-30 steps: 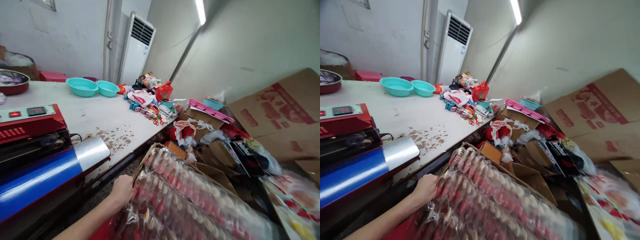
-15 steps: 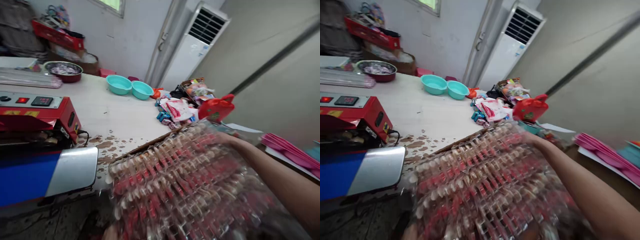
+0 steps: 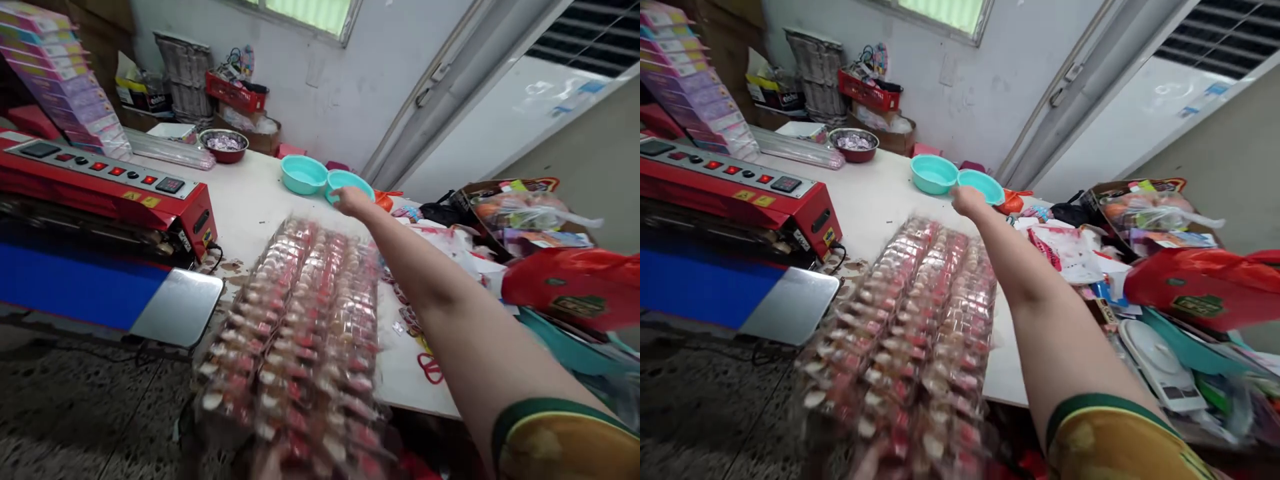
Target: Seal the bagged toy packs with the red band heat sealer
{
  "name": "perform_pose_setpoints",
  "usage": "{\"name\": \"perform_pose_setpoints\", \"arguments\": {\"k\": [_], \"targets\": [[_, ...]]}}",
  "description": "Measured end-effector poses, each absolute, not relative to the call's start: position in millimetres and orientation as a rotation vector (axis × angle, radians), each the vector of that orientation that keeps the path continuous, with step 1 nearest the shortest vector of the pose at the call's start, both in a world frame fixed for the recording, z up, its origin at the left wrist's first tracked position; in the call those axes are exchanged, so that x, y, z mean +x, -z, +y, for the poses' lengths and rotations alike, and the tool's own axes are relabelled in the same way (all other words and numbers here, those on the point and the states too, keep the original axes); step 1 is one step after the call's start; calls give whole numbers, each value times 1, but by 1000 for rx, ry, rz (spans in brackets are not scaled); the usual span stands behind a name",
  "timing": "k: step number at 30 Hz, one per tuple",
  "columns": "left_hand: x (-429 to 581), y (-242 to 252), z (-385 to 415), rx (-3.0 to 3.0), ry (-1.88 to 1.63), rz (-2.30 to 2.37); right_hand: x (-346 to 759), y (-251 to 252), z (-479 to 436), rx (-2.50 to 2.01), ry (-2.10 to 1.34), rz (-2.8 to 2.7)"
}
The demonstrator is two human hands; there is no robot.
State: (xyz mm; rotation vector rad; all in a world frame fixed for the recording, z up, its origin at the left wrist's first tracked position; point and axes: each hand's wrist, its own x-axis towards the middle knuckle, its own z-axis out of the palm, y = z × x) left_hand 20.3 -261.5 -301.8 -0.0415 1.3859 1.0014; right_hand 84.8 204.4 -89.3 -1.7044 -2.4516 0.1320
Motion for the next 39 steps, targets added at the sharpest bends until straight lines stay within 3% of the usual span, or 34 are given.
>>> {"name": "perform_pose_setpoints", "arguments": {"k": [6,12,18,22,25,29,33,39], "targets": [[47,284,-222,-237,-1066,1239,159,125,106,-1010,-167,-2496],[74,265,-147,-148,-1077,1249,253,192,-42,-1189,-153,-2094],[55,255,-113,212,-853,1324,242,236,-120,-1166,-61,-1975],[-7,225,-148,569,-790,1554,202,225,-128,-1012,-117,-2022],[-58,197,-161,1465,-807,1930,167,212,-115,-906,-136,-2181],[-99,180,-140,2487,-357,1905,131,212,-85,-836,-93,-2457],[-113,168,-110,2581,-329,1756,127,200,-61,-813,-180,-2536],[-131,104,-77,1831,-1160,1281,119,105,-39,-856,-787,-2009]]}}
